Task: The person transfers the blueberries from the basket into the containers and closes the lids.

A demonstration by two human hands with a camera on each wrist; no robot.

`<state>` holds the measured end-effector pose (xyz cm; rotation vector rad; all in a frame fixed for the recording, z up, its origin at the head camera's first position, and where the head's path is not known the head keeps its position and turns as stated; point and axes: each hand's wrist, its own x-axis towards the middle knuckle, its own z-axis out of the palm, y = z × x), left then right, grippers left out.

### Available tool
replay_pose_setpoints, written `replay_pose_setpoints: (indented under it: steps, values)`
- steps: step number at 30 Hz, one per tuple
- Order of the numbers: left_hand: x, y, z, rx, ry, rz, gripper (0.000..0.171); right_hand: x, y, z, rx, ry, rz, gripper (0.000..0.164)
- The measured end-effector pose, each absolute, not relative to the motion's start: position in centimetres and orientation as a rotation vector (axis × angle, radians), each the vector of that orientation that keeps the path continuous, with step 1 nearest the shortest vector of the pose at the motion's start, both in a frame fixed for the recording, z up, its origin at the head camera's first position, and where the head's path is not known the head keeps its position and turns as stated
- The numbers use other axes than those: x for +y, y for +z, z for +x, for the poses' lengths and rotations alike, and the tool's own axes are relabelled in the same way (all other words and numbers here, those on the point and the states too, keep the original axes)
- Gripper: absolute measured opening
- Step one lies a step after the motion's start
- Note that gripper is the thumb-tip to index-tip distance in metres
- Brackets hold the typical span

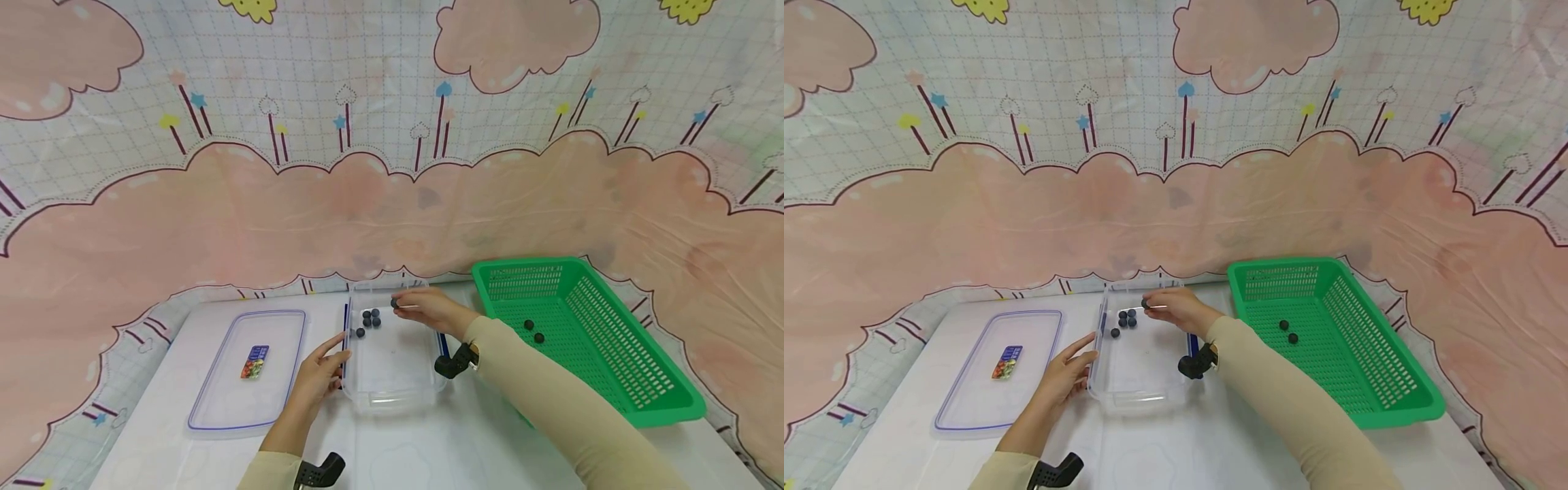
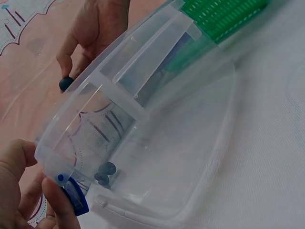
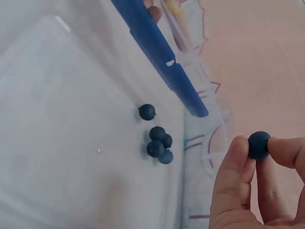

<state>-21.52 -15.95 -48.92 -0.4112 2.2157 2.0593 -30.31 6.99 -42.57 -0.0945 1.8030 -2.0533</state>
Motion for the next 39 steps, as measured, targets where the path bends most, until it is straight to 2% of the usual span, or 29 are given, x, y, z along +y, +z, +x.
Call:
replay_pose_setpoints:
  steps: [5,18,24,31,39]
  values:
    - [-16.0,-49.0,-21.5,2.22,2.049,-0.426,0.049,5.6,-43.1,-30.8,1.807,-2.059,-0.055,0.04]
    - [-15.8,-49.2,-21.7,2.228,2.05,-0.418,0.048,3.2,-45.6,-31.9,1.885,-2.064,0.3,0.035]
    - [-15.9,-49.2,-21.7,2.218,2.057,-0.406,0.05,2.2,-46.7,-31.8,1.943,-2.074,0.303,0.032]
    - [-16.0,-49.3,-21.7,2.204,2.061,-0.41,0.05,1.7,-47.6,-31.2,2.117,-1.929,0.263,0.02]
    - [-15.9,-49.1,-21.6,2.209,2.071,-0.413,0.049,1.7,-47.7,-31.2,2.17,-1.888,0.277,0.017]
